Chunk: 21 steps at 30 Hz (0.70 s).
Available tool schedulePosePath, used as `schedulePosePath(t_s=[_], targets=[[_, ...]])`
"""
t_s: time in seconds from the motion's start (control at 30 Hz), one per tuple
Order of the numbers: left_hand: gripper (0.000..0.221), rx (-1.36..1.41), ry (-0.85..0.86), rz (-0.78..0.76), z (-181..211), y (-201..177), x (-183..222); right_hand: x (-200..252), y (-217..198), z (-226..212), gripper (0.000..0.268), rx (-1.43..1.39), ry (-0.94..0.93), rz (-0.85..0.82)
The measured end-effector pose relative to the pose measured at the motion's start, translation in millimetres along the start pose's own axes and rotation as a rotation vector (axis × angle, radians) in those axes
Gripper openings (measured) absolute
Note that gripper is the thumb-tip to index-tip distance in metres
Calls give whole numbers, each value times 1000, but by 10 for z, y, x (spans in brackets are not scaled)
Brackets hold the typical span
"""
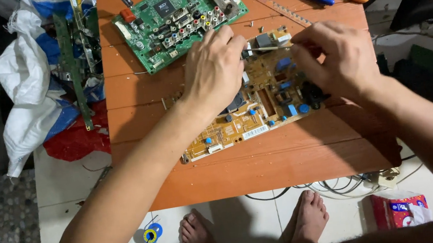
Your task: Removing electronic components from circuit boards using a soldering iron, pliers, and a brush.
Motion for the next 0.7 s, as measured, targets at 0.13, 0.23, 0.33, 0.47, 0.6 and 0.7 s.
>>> schedulePosePath(t_s=[0.13,0.23,0.33,0.47,0.6,0.7], targets=[[20,67,-49,-22,-33,68,1,-58,-23,74,6,-70,26,-4],[22,150,-82,-100,-82,154,-25,-100,-19,143,9,-116,110,-42],[22,191,-106,-163,-69,102,-49,-114,23,164,13,-128,192,-100],[25,185,-33,-134,-89,56,-68,-135,100,182,13,-173,163,-151],[19,231,4,-65,-100,-98,-124,-80,-13,118,16,-83,262,-97],[16,216,22,-56,-80,-163,-124,34,-91,229,4,-189,87,88]])
Point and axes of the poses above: each hand's wrist, its own x-axis away from the middle knuckle, its own y-axis out of the palm, z = x × y, the point moved 3 cm from there along -x, towards the middle knuckle, and after that the axes turned 12 degrees about -x, right-handed, at the moved point
